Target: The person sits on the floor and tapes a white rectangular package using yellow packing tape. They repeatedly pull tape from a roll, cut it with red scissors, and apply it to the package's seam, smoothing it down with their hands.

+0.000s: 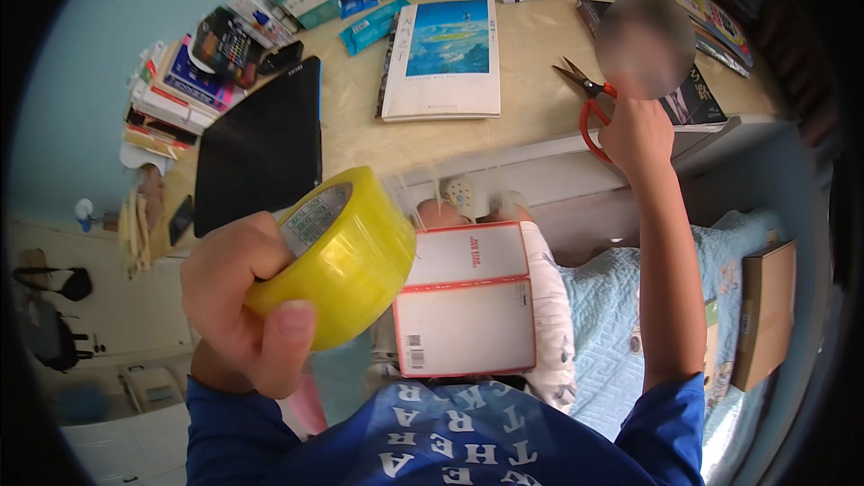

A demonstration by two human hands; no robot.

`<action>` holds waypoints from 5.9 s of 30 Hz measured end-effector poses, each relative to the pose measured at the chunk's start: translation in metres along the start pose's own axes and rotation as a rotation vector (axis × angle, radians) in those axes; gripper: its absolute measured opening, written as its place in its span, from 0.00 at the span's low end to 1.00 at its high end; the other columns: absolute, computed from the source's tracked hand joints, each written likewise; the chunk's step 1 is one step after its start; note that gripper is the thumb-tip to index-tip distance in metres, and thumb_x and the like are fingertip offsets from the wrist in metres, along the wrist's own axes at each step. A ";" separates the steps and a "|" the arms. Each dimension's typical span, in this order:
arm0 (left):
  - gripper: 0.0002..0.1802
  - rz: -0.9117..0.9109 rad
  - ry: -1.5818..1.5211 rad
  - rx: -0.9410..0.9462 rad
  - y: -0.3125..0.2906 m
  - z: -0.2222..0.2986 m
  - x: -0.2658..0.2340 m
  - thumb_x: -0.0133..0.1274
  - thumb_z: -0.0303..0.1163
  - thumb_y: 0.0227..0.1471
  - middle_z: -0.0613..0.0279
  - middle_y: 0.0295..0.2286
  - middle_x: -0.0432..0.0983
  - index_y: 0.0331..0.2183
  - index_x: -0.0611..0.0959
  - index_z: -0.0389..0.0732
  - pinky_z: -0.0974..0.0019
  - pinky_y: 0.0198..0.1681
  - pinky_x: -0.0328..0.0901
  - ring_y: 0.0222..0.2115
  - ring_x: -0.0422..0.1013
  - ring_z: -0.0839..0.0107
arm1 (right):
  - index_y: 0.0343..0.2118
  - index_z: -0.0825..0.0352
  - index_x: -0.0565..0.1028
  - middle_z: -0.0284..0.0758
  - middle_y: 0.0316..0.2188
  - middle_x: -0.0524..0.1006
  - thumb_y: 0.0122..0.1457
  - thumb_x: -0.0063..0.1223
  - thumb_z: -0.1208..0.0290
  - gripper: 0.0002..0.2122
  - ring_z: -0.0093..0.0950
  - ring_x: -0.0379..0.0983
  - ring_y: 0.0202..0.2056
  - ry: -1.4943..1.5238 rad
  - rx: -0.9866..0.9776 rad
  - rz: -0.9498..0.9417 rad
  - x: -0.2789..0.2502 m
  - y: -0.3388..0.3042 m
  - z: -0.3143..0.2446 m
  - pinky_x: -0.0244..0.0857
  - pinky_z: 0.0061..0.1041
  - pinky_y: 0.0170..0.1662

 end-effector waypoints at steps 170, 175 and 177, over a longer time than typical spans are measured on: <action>0.07 -0.477 -0.563 -0.242 -0.094 -0.069 0.251 0.67 0.20 0.41 0.63 0.23 0.76 0.27 0.87 0.37 0.68 0.26 0.64 0.23 0.71 0.70 | 0.32 0.72 0.77 0.34 0.24 0.77 0.59 0.61 0.78 0.04 0.22 0.73 0.23 1.536 0.657 -0.152 0.036 -0.253 0.060 0.69 0.20 0.31; 0.03 -0.673 -0.546 -0.262 -0.083 -0.072 0.260 0.64 0.22 0.45 0.62 0.24 0.76 0.27 0.87 0.36 0.68 0.26 0.65 0.23 0.71 0.71 | 0.33 0.72 0.77 0.34 0.24 0.78 0.59 0.60 0.79 0.03 0.21 0.73 0.23 1.555 0.671 -0.171 0.039 -0.254 0.057 0.68 0.20 0.31; 0.02 -0.690 -0.565 -0.262 -0.084 -0.074 0.262 0.63 0.22 0.45 0.62 0.24 0.75 0.27 0.86 0.36 0.68 0.26 0.64 0.23 0.70 0.72 | 0.33 0.72 0.77 0.34 0.24 0.78 0.59 0.60 0.79 0.03 0.21 0.73 0.24 1.563 0.670 -0.185 0.041 -0.253 0.054 0.68 0.20 0.31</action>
Point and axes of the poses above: each hand's wrist, its own y-axis towards the middle knuckle, its own x-axis out of the palm, z = x × y, the point moved 6 cm from there along y, towards the middle knuckle
